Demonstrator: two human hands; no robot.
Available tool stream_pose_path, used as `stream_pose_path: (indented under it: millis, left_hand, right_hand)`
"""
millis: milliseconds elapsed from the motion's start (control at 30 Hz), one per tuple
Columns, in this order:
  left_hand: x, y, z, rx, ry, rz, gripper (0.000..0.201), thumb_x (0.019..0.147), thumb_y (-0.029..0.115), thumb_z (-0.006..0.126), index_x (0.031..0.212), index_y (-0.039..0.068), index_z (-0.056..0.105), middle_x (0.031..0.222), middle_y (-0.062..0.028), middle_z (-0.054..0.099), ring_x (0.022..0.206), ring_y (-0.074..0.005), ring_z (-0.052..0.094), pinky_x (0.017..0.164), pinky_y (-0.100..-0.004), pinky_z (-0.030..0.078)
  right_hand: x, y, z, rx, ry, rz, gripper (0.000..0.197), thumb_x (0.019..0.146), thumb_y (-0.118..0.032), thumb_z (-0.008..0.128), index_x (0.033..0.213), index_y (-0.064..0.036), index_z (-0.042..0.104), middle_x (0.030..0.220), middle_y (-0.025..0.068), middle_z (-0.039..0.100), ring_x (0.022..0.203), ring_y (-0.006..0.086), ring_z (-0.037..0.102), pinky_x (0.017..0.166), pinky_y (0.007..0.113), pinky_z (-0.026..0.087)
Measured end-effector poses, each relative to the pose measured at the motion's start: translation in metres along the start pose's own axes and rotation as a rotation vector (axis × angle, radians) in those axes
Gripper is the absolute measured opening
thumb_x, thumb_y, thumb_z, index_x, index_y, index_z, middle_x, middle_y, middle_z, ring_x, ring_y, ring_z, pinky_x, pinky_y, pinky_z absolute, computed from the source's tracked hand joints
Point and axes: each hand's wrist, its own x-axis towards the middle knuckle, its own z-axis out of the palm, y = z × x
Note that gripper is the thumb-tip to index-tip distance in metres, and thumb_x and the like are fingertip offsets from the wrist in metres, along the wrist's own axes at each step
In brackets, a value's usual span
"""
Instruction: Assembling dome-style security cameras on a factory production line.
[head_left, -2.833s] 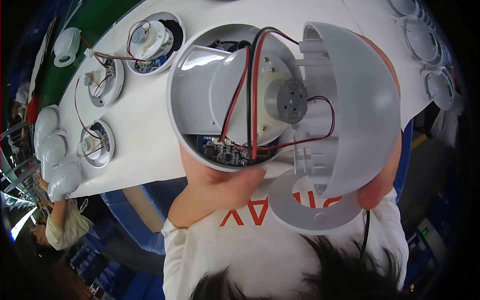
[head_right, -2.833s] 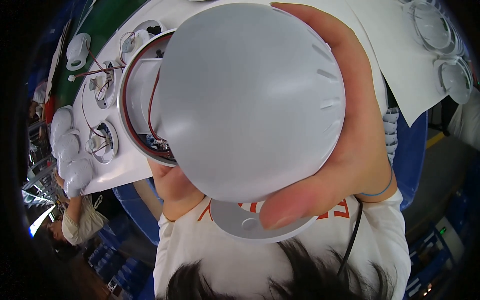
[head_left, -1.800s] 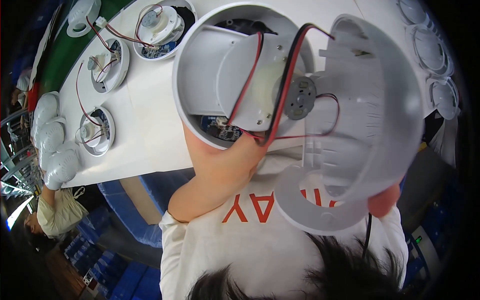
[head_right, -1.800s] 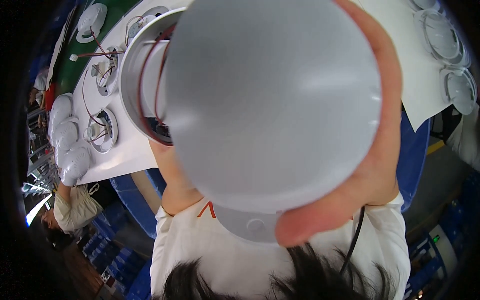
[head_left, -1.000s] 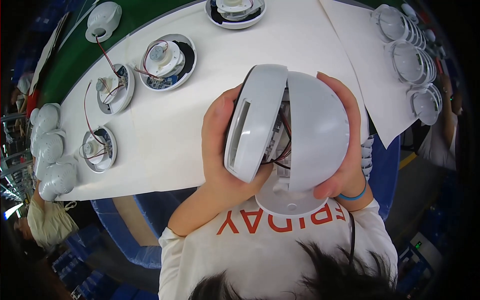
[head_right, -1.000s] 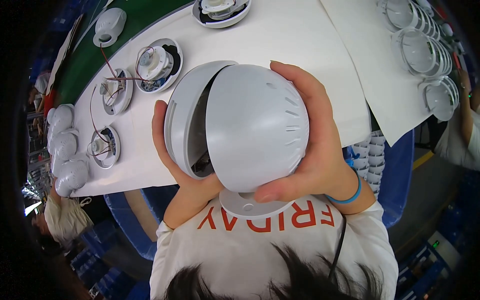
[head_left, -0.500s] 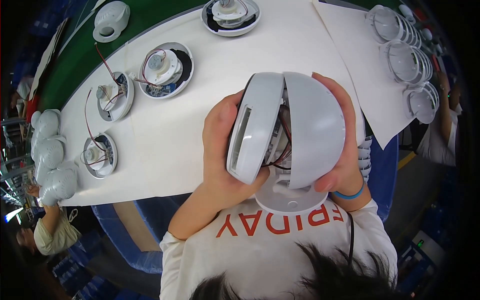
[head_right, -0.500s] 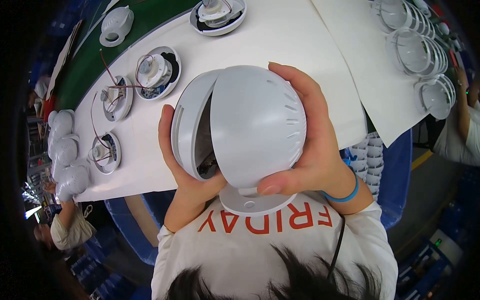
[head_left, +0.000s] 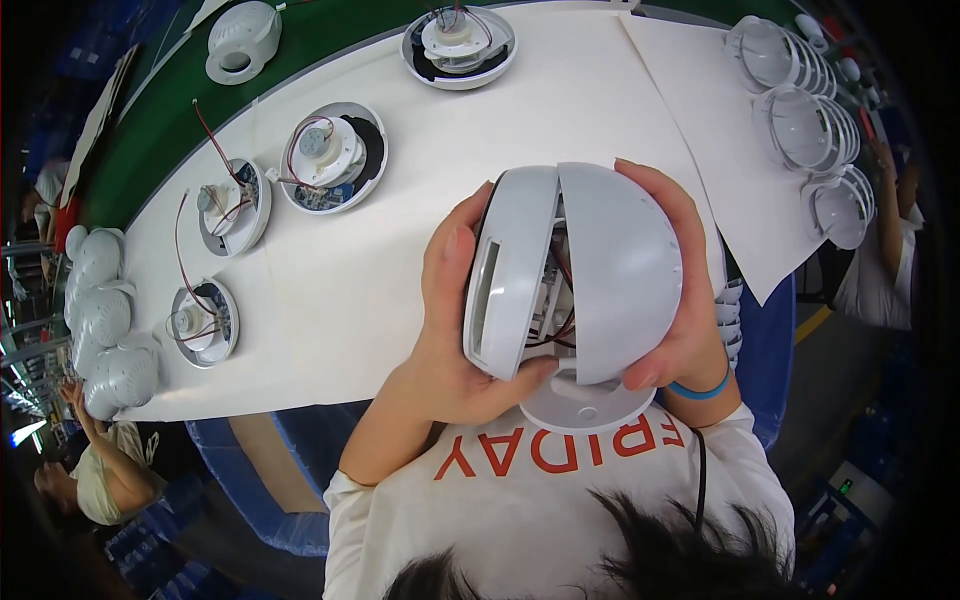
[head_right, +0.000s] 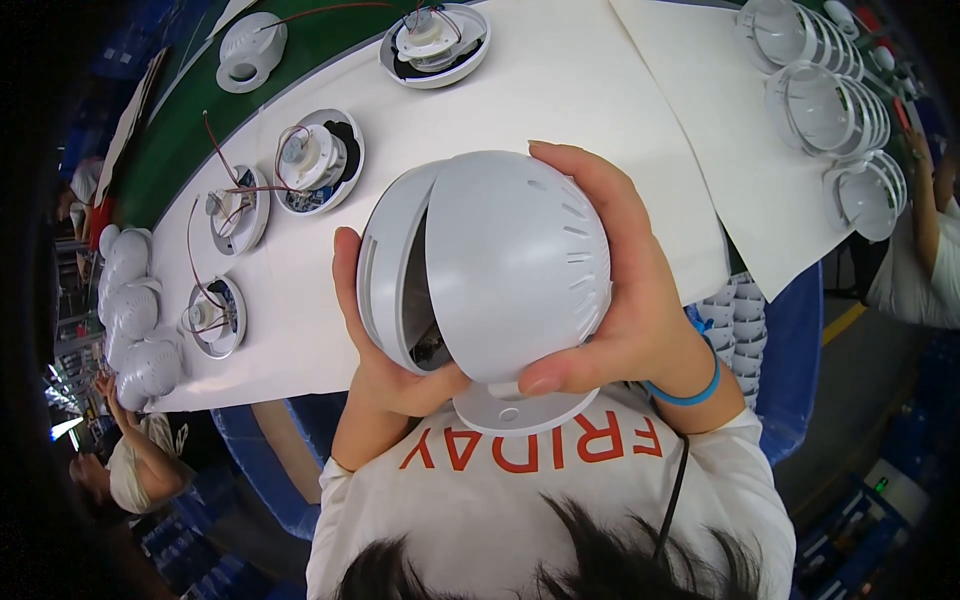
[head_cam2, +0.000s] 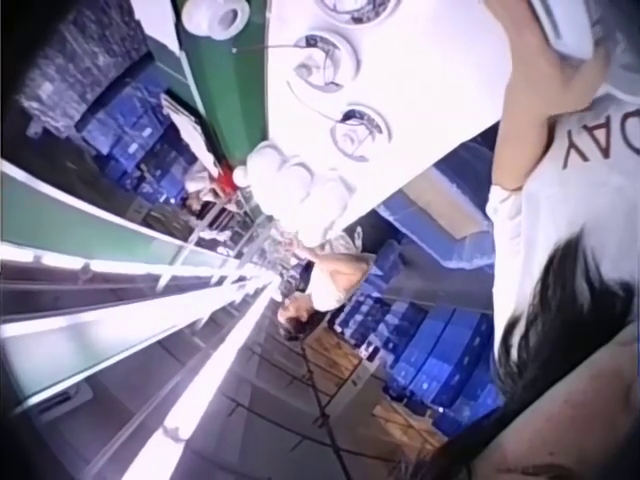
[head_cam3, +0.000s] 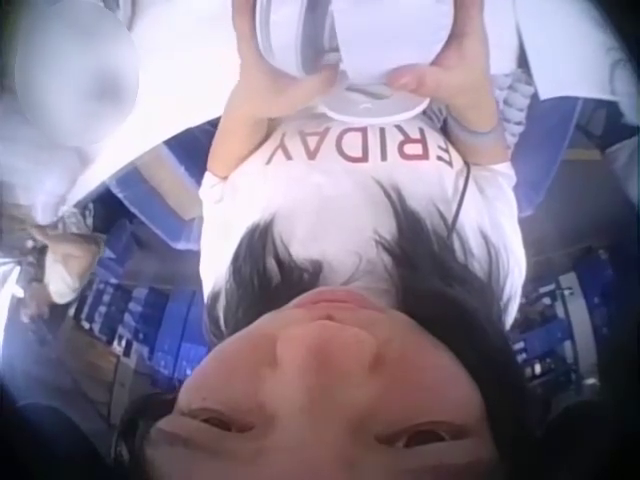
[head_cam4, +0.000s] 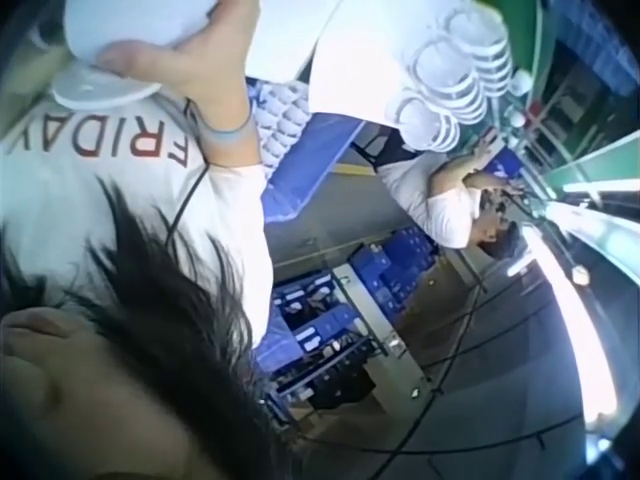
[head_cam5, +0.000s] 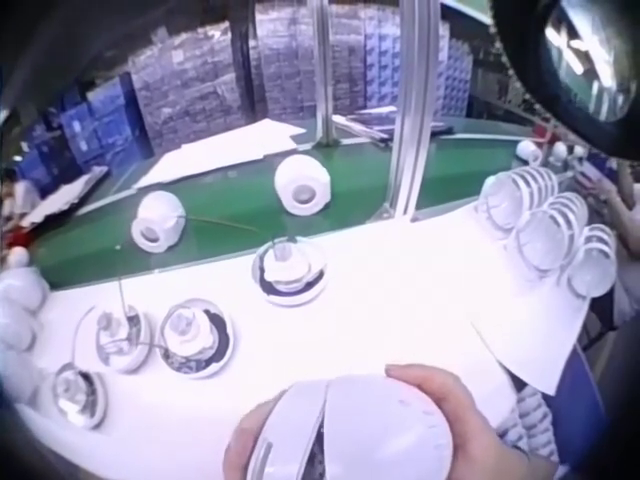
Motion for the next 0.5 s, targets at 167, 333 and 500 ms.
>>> stream_pose_path:
  millis: [167, 333, 500]
  left_hand:
    - [-0.004, 0.002, -0.002, -0.357, -0.146, -0.216, 0.108, 0.066, 0.041, 0.066, 0.139, 0.027, -0.013, 0.145, -0.0142, 0.007, 0.135, -0.0297, 0.007, 0.106, -0.0423, 0.014]
    - [0.008, -0.011, 0.013, -0.184, -0.041, 0.044, 0.101, 0.07, 0.052, 0.061, 0.141, 0.013, 0.002, 0.139, -0.0283, 0.004, 0.13, -0.0417, 0.011, 0.102, -0.0456, 0.018]
    - [0.021, -0.015, 0.013, -0.232, -0.031, 0.191, 0.107, 0.054, 0.048, 0.079, 0.138, 0.018, 0.019, 0.138, -0.0277, 0.007, 0.127, -0.0421, 0.02, 0.098, -0.0469, 0.028]
  right_hand:
    - [0.005, 0.001, -0.002, -0.091, -0.008, -0.051, 0.109, 0.044, -0.028, 0.087, 0.132, -0.0042, 0.026, 0.122, 0.0114, 0.043, 0.115, 0.0226, 0.042, 0.096, 0.034, 0.033]
    - [0.002, 0.004, -0.003, -0.15, -0.05, -0.091, 0.109, 0.044, -0.028, 0.087, 0.132, -0.0039, 0.027, 0.121, 0.0117, 0.043, 0.115, 0.0229, 0.042, 0.096, 0.034, 0.033]
    - [0.001, 0.005, -0.004, -0.239, -0.088, -0.114, 0.111, 0.042, -0.029, 0.087, 0.131, -0.0032, 0.027, 0.12, 0.0121, 0.043, 0.114, 0.0223, 0.042, 0.095, 0.033, 0.033]
